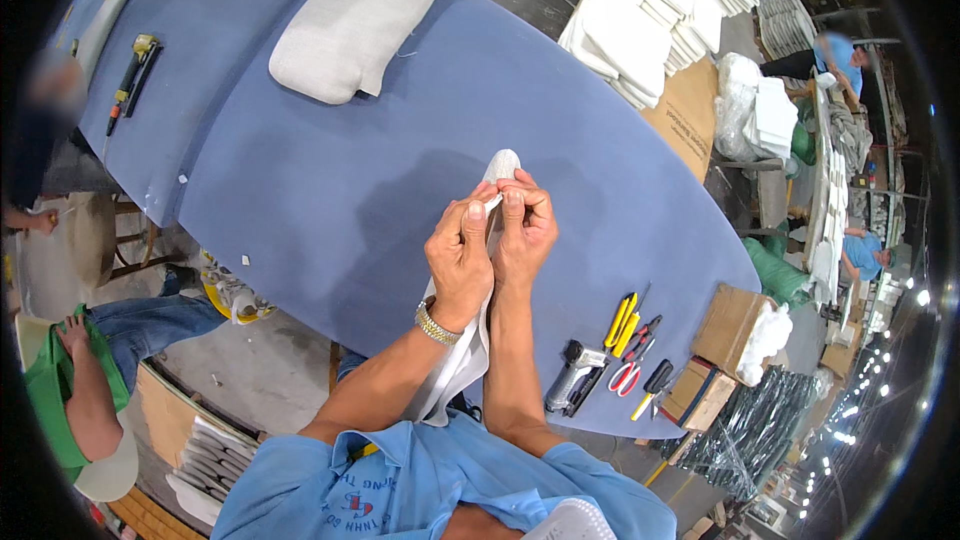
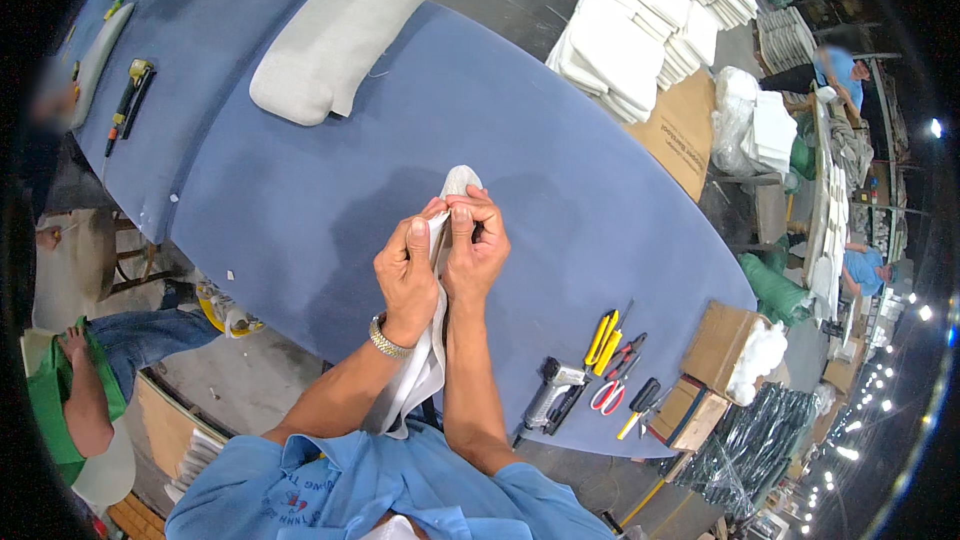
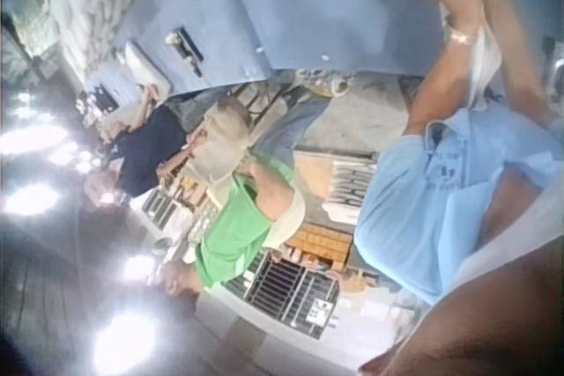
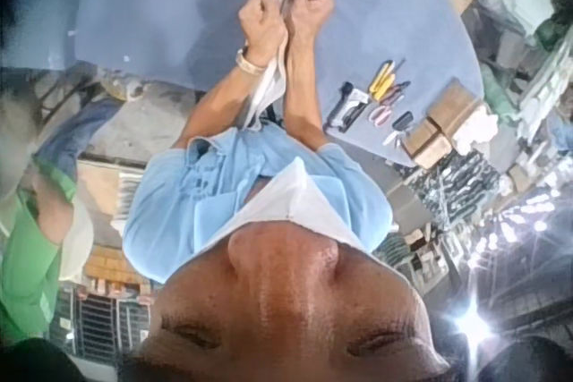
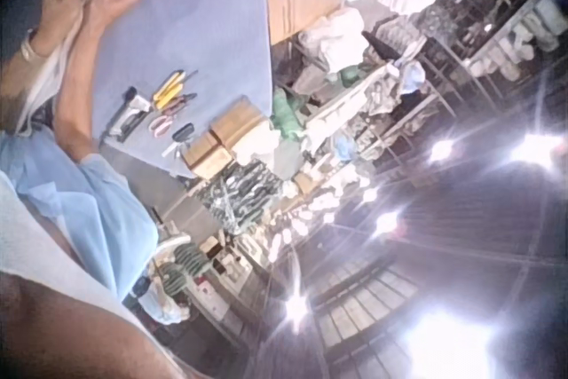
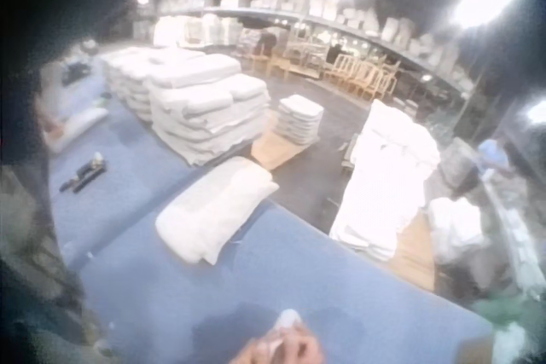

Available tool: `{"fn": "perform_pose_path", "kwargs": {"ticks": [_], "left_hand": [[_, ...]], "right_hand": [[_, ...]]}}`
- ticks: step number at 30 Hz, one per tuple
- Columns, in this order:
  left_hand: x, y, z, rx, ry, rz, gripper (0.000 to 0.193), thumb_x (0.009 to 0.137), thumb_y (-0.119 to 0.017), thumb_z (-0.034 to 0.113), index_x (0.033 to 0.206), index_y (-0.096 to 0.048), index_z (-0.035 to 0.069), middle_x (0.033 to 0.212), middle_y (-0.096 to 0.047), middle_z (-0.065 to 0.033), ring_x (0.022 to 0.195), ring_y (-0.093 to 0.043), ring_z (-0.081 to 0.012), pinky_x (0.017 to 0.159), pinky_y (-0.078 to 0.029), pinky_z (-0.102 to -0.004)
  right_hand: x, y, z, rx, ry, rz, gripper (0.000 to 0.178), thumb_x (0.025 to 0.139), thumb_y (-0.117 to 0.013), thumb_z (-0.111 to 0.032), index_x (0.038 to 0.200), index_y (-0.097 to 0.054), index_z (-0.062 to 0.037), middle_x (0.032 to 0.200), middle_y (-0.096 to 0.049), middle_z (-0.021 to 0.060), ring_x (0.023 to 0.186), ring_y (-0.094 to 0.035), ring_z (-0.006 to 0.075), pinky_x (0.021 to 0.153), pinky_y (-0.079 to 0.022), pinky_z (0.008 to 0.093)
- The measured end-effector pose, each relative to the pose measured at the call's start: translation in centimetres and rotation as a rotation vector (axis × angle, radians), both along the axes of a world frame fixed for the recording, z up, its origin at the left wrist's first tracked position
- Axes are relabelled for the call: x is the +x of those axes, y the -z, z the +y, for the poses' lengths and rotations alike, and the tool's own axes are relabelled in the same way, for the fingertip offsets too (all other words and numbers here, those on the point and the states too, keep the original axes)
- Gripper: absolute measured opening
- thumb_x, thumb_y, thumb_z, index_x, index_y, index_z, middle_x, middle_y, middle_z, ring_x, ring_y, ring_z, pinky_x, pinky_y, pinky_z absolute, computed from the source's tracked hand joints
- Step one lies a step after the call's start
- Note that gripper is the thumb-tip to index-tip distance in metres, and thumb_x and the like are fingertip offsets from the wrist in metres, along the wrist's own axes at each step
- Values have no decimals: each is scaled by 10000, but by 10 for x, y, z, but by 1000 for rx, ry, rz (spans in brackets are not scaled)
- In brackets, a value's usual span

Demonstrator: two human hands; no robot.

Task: The person assembles white cushion covers by inserting foam inserts, folding edges, and securing seams with a pneumatic staple gun. They trim excess fabric with scissors and place finished cushions on the table. The person also uses a utility knife to cut foam inserts.

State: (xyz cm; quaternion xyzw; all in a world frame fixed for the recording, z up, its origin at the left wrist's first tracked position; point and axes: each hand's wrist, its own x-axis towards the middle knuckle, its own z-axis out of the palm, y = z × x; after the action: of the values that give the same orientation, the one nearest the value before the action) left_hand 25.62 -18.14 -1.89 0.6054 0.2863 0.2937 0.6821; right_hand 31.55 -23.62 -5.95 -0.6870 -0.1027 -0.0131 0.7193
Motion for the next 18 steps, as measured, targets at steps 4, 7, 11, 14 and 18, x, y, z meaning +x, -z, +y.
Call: {"fn": "perform_pose_path", "kwargs": {"ticks": [4,7,11,14,18], "left_hand": [[-3,2,-6,-99,142,-84,393,1114,-460,236,1179,-720,-52,1228,-726,-192,1224,-657,-277,1069,-476,-392],[14,12,27,-477,405,-198,481,1129,-407,326,1244,-707,-33,1288,-709,-163,1274,-616,-256,1146,-415,-386],[87,43,27,-128,642,-172,457,1121,-430,327,1292,-694,-4,1290,-711,-136,1261,-611,-224,1125,-422,-371],[106,53,17,-178,885,-106,439,1117,-445,325,1306,-694,16,1248,-727,-106,1155,-641,-181,1044,-474,-345],[110,59,14,-137,903,-112,418,1101,-493,339,1216,-746,27,1144,-742,-61,976,-640,-121,906,-522,-307]], "right_hand": [[-1,1,-21,57,-7,3,169,1030,-658,-174,940,-666,-30,1023,-740,99,1239,-598,270,1131,-399,465],[12,0,-49,103,-33,10,141,1036,-646,-150,946,-657,-42,1051,-733,101,1241,-589,264,1127,-400,465],[17,-3,-72,137,-61,58,139,1039,-643,-159,958,-667,-49,1070,-732,95,1273,-568,266,1131,-390,443],[17,-3,-86,68,-17,46,167,1049,-627,-181,977,-672,-37,1101,-731,95,1269,-577,248,1146,-370,435],[27,-11,-82,12,11,43,154,1050,-625,-160,994,-676,-26,1107,-733,103,1257,-590,234,1117,-404,401]]}}
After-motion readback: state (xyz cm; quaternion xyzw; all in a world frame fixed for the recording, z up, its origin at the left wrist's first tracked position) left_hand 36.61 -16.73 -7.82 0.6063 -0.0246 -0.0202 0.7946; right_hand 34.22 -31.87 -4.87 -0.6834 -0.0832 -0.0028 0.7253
